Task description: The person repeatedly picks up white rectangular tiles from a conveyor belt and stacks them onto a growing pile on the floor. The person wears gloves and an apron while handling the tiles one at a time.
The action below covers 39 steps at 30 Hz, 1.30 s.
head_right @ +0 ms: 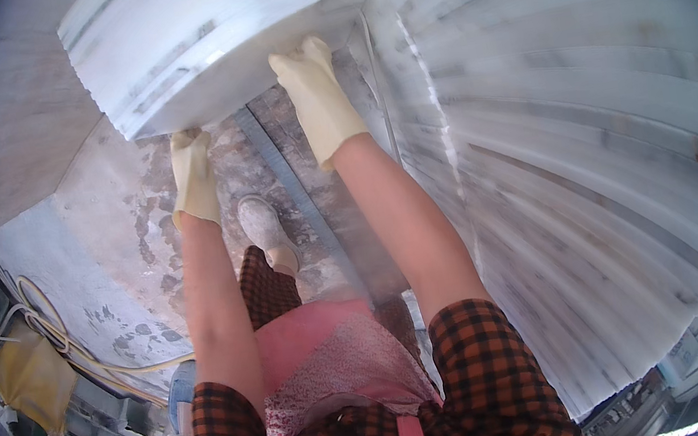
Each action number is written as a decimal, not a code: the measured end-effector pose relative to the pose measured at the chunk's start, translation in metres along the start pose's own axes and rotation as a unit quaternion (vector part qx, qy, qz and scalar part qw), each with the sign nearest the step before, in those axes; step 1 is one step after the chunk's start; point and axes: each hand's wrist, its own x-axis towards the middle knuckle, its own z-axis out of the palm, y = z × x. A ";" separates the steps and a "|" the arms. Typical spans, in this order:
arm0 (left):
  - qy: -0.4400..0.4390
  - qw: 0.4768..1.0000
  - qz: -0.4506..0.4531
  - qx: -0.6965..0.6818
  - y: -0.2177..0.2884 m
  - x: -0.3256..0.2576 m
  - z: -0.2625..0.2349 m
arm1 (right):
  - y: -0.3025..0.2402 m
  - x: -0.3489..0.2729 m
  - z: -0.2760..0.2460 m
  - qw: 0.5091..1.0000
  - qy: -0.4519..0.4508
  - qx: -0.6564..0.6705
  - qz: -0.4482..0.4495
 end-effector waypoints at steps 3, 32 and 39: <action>-0.013 0.989 0.012 0.145 -0.006 0.012 -0.014 | -0.014 -0.015 -0.027 0.987 -0.072 -0.145 0.027; 0.247 0.949 -0.057 -0.188 0.120 -0.236 0.018 | -0.056 -0.077 0.021 0.999 0.001 -0.045 -0.007; 0.242 0.949 -0.060 -0.195 0.122 -0.226 0.009 | -0.055 -0.100 0.035 0.994 -0.078 -0.065 -0.027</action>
